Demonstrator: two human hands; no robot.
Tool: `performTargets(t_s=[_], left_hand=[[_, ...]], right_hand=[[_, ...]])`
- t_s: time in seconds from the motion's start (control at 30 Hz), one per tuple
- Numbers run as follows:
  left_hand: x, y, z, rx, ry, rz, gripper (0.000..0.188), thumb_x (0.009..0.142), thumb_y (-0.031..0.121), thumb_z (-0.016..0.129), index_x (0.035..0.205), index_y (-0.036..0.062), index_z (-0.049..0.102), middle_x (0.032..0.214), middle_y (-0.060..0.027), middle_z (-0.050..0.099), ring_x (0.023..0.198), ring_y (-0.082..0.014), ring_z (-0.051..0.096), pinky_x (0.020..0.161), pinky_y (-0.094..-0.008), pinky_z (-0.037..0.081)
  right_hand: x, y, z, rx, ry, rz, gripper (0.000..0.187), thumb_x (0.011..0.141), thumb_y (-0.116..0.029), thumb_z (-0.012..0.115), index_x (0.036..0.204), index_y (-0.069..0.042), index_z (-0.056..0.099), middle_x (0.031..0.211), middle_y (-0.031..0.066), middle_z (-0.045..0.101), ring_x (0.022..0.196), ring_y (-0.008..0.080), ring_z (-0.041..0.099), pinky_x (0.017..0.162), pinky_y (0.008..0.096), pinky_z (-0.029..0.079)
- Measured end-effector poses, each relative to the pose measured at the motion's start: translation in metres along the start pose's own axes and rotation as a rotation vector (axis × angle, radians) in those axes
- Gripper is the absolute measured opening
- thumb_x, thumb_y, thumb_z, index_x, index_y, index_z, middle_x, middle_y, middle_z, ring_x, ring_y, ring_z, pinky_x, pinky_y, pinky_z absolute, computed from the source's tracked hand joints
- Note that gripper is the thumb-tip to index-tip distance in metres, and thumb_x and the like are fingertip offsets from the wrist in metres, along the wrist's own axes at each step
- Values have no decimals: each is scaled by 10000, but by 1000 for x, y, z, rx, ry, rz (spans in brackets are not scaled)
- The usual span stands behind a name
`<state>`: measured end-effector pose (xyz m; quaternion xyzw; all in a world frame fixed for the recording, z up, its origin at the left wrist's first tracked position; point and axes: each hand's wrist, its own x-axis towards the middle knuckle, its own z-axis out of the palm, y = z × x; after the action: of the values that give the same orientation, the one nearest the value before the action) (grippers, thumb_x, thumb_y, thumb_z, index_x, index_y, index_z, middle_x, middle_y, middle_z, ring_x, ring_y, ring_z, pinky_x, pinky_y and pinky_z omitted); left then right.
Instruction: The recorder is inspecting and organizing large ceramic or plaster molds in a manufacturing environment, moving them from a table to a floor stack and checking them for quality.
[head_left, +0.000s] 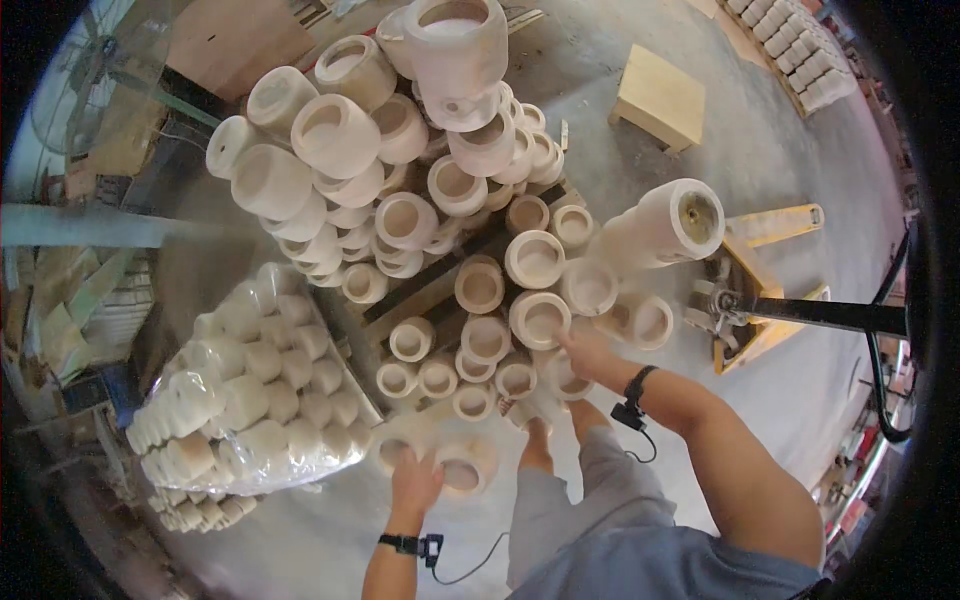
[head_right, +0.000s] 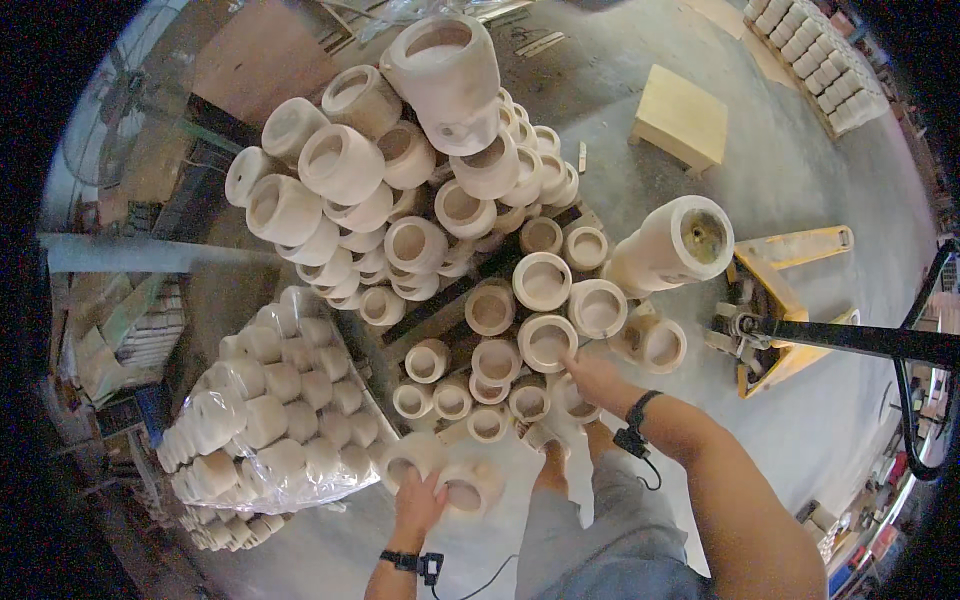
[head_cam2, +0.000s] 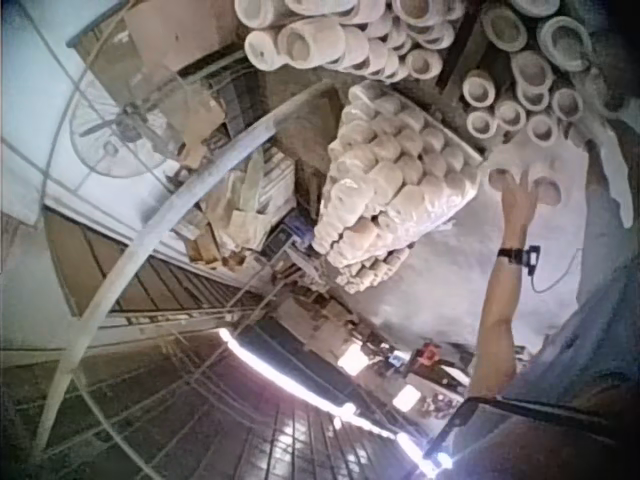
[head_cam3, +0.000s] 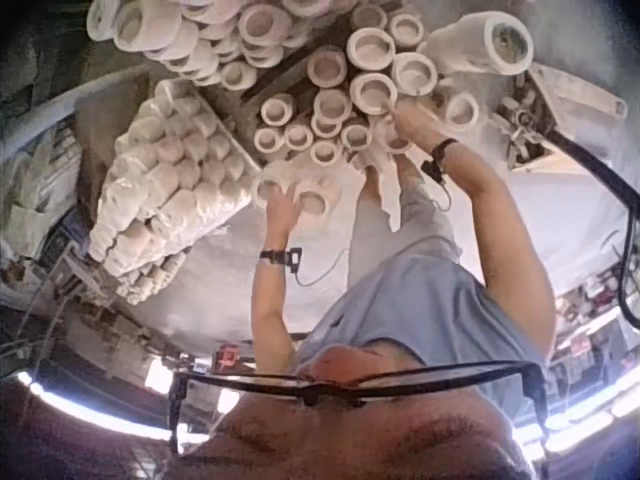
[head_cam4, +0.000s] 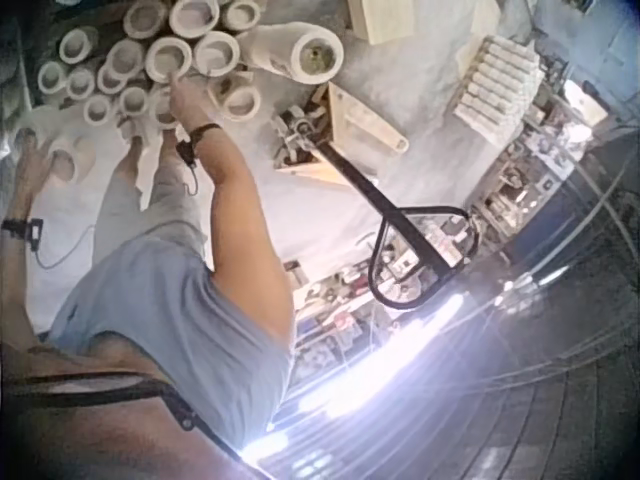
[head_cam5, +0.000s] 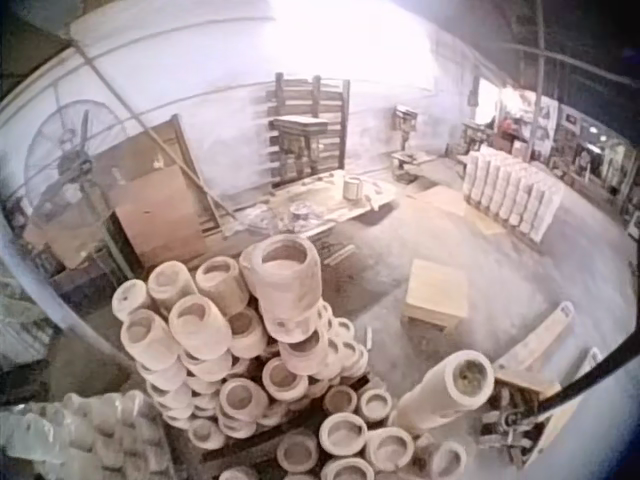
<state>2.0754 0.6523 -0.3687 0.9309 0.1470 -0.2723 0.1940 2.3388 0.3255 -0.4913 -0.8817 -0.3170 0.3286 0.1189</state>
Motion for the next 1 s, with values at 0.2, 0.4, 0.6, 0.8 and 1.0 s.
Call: performTargets(t_s=[0.2, 0.4, 0.6, 0.8, 1.0], left_hand=[[106, 31, -19, 215, -25, 272, 395, 819, 206, 646, 1182, 48, 628, 1076, -213, 581, 1010, -384, 587, 835, -478, 516], [215, 61, -6, 378, 35, 656, 271, 872, 162, 572, 1105, 36, 629, 990, -175, 569, 967, -342, 581, 787, -454, 520], [267, 85, -8, 483, -13, 725, 165, 866, 136, 551, 948, 26, 642, 1019, -136, 565, 1007, -299, 570, 798, -396, 530], [279, 89, 9, 417, 25, 750, 141, 861, 143, 549, 934, 61, 636, 1054, -129, 567, 1041, -314, 538, 945, -437, 445], [265, 82, 14, 402, 49, 624, 192, 866, 180, 568, 1010, 68, 629, 1211, -197, 536, 1215, -388, 471, 1117, -524, 326]], right_hand=[[-11, -3, 16, 157, 78, -56, 657, 788, -2, 600, 1411, -63, 399, 1152, 214, 578, 1056, 402, 581, 873, 475, 498], [-28, -10, 7, 313, 78, 91, 836, 710, -22, 655, 1483, -46, 336, 1210, 198, 569, 1176, 390, 515, 1020, 486, 425], [-31, -7, 21, 285, 260, 52, 828, 723, -45, 645, 1484, -24, 318, 1290, 236, 523, 1230, 404, 483, 1083, 477, 376], [-40, 1, 19, 387, 199, 152, 781, 760, -68, 626, 1476, -19, 320, 1276, 240, 516, 1216, 426, 480, 1067, 493, 386], [-48, 12, 19, 417, 147, 184, 710, 776, -96, 627, 1433, -24, 368, 1251, 237, 534, 1175, 414, 516, 1026, 507, 417]])
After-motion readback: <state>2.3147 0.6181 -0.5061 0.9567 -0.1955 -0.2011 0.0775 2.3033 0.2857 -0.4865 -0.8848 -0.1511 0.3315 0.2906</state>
